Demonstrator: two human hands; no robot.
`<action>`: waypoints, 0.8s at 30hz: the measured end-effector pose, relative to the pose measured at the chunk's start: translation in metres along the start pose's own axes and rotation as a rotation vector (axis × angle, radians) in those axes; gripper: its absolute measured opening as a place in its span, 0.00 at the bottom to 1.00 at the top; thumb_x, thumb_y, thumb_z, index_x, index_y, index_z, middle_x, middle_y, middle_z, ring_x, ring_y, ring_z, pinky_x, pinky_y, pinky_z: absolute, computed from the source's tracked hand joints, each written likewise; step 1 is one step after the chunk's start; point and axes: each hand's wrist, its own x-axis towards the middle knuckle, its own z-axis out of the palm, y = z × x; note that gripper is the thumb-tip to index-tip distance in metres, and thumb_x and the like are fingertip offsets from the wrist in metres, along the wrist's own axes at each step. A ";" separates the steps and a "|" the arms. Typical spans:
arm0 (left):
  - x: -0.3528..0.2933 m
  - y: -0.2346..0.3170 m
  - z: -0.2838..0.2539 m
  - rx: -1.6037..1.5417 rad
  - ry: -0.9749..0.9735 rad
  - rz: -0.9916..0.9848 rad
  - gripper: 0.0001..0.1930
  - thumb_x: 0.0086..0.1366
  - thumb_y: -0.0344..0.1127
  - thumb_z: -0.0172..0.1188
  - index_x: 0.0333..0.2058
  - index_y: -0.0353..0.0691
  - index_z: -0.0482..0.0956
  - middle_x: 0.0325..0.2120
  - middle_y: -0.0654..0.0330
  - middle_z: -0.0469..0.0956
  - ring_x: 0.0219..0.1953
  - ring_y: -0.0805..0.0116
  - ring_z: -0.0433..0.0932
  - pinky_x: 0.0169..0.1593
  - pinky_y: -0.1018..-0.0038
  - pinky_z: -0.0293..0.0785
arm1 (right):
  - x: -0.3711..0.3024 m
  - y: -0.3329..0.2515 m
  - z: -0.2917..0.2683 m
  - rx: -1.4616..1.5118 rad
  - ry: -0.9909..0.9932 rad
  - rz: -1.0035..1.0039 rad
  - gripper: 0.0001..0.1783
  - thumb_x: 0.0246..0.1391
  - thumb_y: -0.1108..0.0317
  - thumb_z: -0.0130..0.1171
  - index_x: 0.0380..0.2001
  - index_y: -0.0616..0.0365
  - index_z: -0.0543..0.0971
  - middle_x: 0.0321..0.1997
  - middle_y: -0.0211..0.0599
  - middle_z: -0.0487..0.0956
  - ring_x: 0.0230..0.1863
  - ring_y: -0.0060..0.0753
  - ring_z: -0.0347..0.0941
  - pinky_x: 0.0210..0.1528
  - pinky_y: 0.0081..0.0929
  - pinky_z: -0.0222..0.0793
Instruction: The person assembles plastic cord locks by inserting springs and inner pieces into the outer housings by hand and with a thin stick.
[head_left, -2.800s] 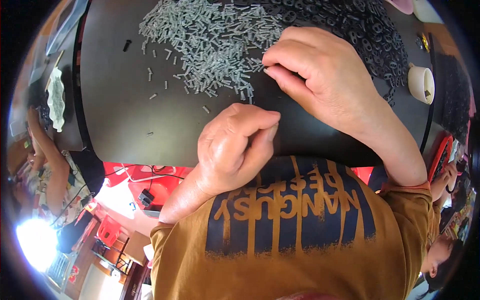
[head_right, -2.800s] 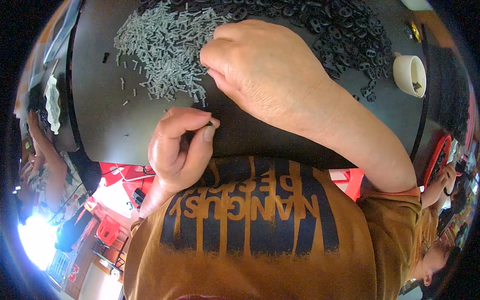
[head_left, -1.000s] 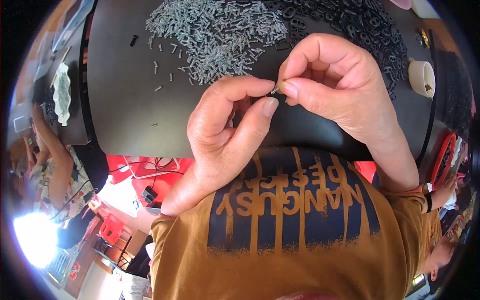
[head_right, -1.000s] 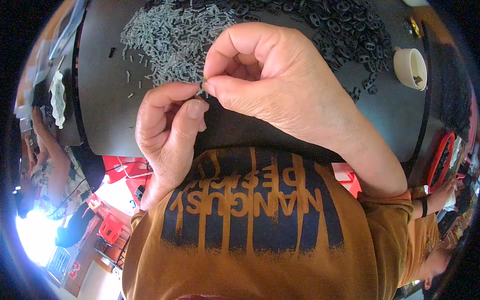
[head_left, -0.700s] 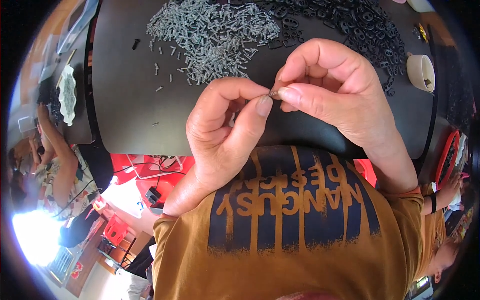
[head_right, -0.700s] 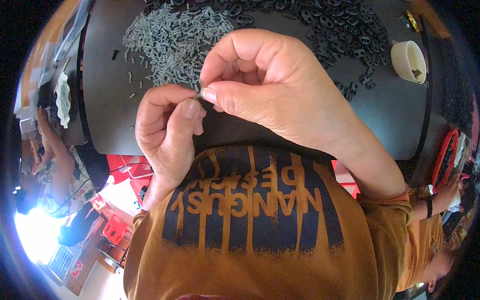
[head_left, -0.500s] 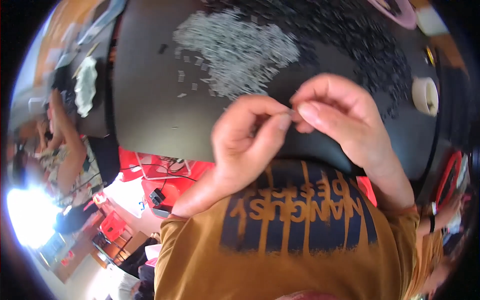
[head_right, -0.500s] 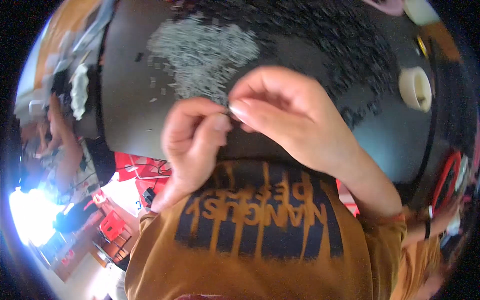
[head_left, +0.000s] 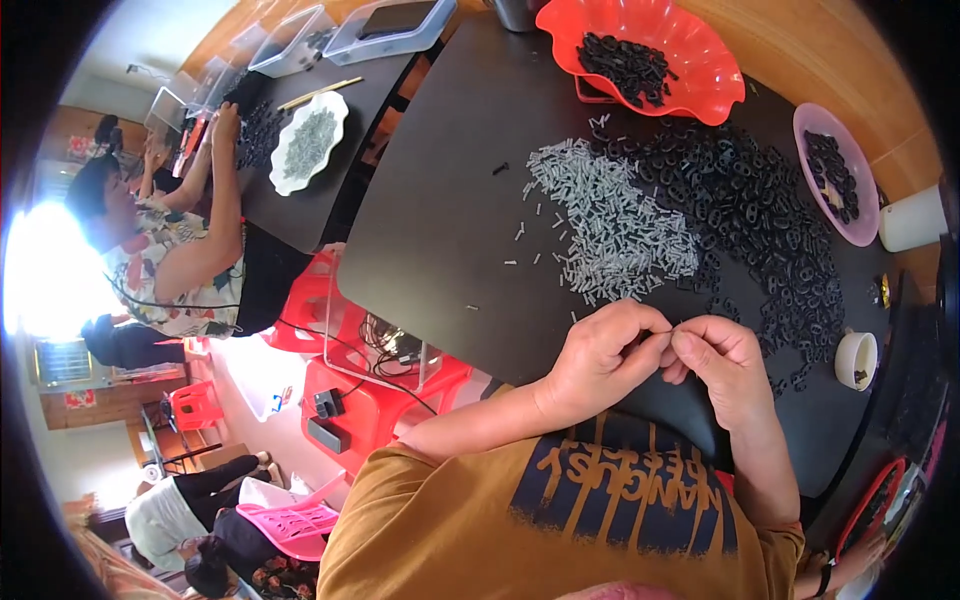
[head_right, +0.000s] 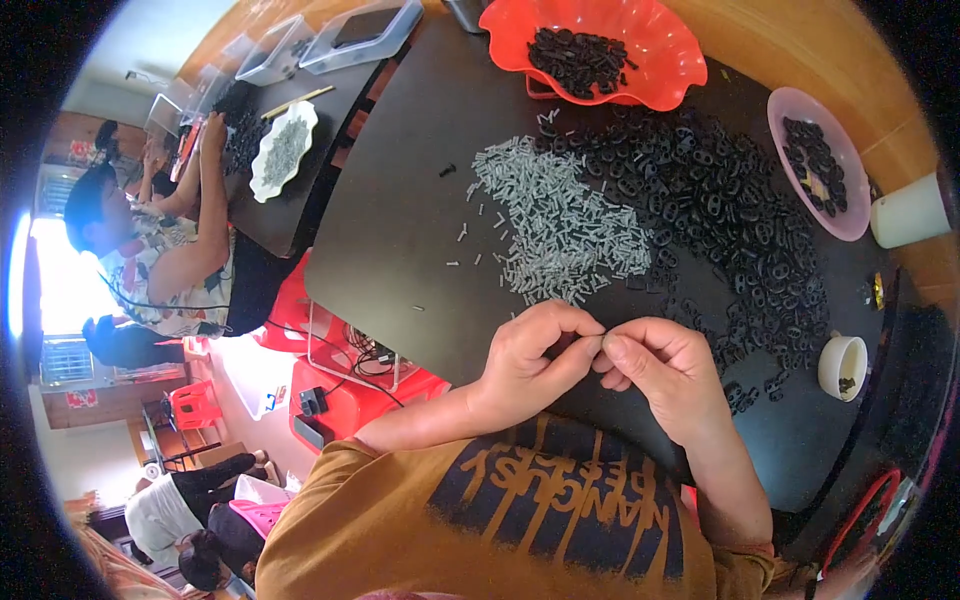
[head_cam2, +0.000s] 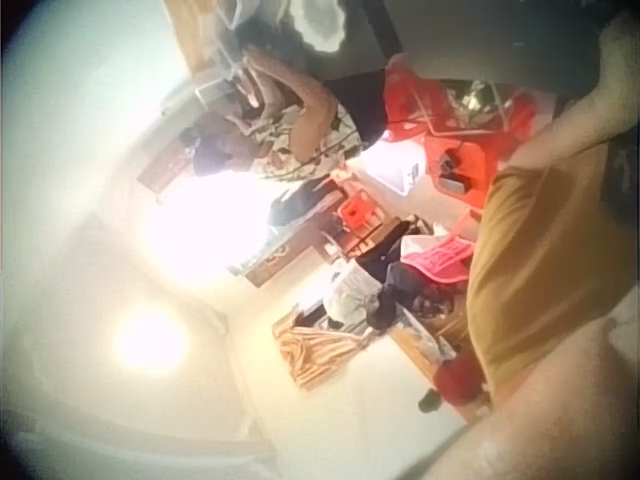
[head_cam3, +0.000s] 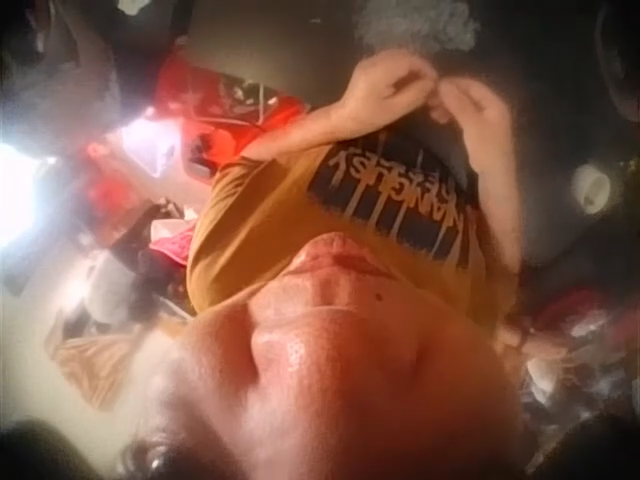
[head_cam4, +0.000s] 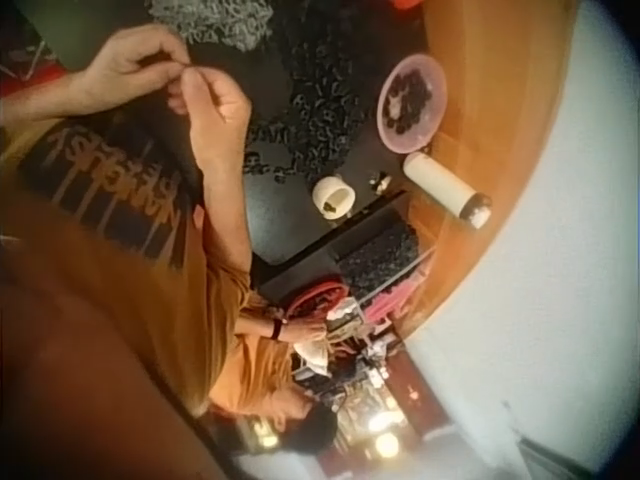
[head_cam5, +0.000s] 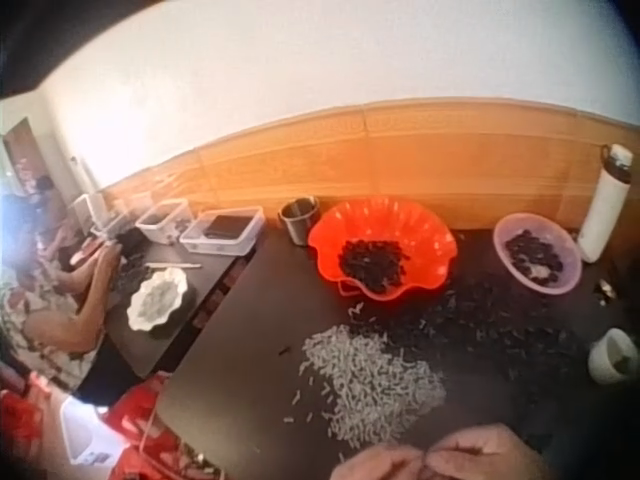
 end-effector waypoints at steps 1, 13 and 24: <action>0.000 -0.001 -0.001 0.006 0.009 0.002 0.05 0.51 0.23 0.56 0.28 0.38 0.72 0.22 0.61 0.73 0.22 0.74 0.72 0.24 0.80 0.67 | 0.002 0.000 0.000 0.023 0.001 0.005 0.11 0.52 0.65 0.53 0.31 0.64 0.75 0.26 0.33 0.76 0.25 0.20 0.71 0.29 0.16 0.67; -0.003 -0.002 0.004 -0.130 -0.081 0.170 0.08 0.51 0.21 0.54 0.32 0.35 0.73 0.22 0.59 0.72 0.25 0.65 0.72 0.28 0.75 0.68 | -0.005 0.004 -0.004 0.240 0.051 0.051 0.07 0.48 0.69 0.55 0.26 0.62 0.74 0.23 0.37 0.76 0.22 0.23 0.71 0.24 0.18 0.68; -0.001 0.001 0.005 -0.234 -0.063 -0.037 0.11 0.55 0.23 0.53 0.39 0.34 0.68 0.26 0.60 0.71 0.26 0.75 0.72 0.28 0.80 0.69 | -0.004 0.002 -0.005 0.227 0.097 -0.042 0.06 0.45 0.71 0.55 0.27 0.62 0.72 0.21 0.33 0.73 0.22 0.21 0.67 0.26 0.17 0.64</action>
